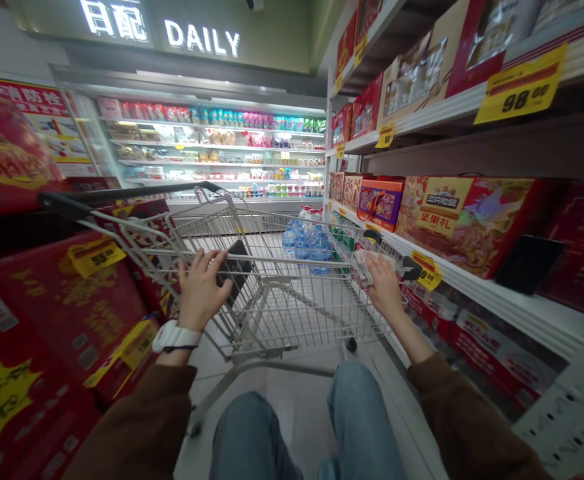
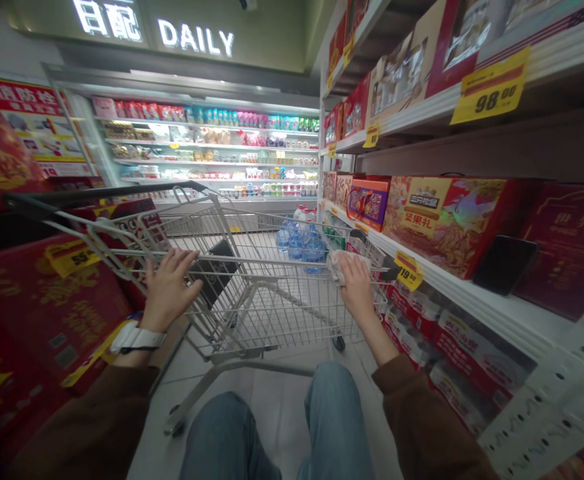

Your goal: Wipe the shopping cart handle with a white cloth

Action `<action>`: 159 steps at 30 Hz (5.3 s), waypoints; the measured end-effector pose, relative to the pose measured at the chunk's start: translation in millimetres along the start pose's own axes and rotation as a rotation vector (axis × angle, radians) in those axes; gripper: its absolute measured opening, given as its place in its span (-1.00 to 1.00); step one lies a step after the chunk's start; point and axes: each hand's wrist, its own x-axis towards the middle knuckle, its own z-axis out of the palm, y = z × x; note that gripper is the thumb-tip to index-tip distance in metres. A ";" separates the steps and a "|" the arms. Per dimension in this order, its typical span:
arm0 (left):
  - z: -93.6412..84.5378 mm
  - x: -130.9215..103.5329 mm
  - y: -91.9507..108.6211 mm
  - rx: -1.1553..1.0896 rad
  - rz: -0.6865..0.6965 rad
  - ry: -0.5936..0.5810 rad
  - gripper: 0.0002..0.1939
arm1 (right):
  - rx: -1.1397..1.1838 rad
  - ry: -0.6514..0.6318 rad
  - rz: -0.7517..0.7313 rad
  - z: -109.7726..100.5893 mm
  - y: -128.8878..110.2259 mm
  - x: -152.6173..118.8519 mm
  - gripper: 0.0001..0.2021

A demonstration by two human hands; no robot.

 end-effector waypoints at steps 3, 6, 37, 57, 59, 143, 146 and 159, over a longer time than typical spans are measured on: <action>2.1 -1.0 5.1 -0.018 -0.030 0.008 -0.39 | 0.061 -0.017 -0.052 10.2 -46.6 12.0 -0.17; -0.9 -3.2 6.9 -0.015 -0.037 0.004 -0.40 | 0.107 -0.053 -0.108 10.7 -58.7 21.2 -0.18; -29.2 -55.5 7.5 0.135 -0.101 0.115 -0.27 | 0.324 0.016 -0.086 17.1 -142.9 48.2 -0.28; -23.7 -32.9 5.8 0.126 -0.081 0.093 -0.31 | 0.426 -0.059 -0.208 28.2 -288.3 68.0 -0.32; -25.3 -33.2 5.0 0.130 -0.077 0.082 -0.30 | 0.441 -0.061 -0.235 29.0 -296.9 70.9 -0.33; 5.2 -96.0 54.3 0.081 -0.084 -0.037 -0.20 | 0.261 -0.037 -0.408 46.3 -201.3 -5.1 -0.25; 9.0 -95.2 65.1 0.073 -0.051 -0.053 -0.22 | 0.264 -0.018 -0.398 38.7 -199.6 3.0 -0.24; 21.8 -76.4 81.6 0.046 -0.066 -0.051 -0.26 | 0.263 -0.017 -0.338 43.8 -180.6 -6.6 -0.23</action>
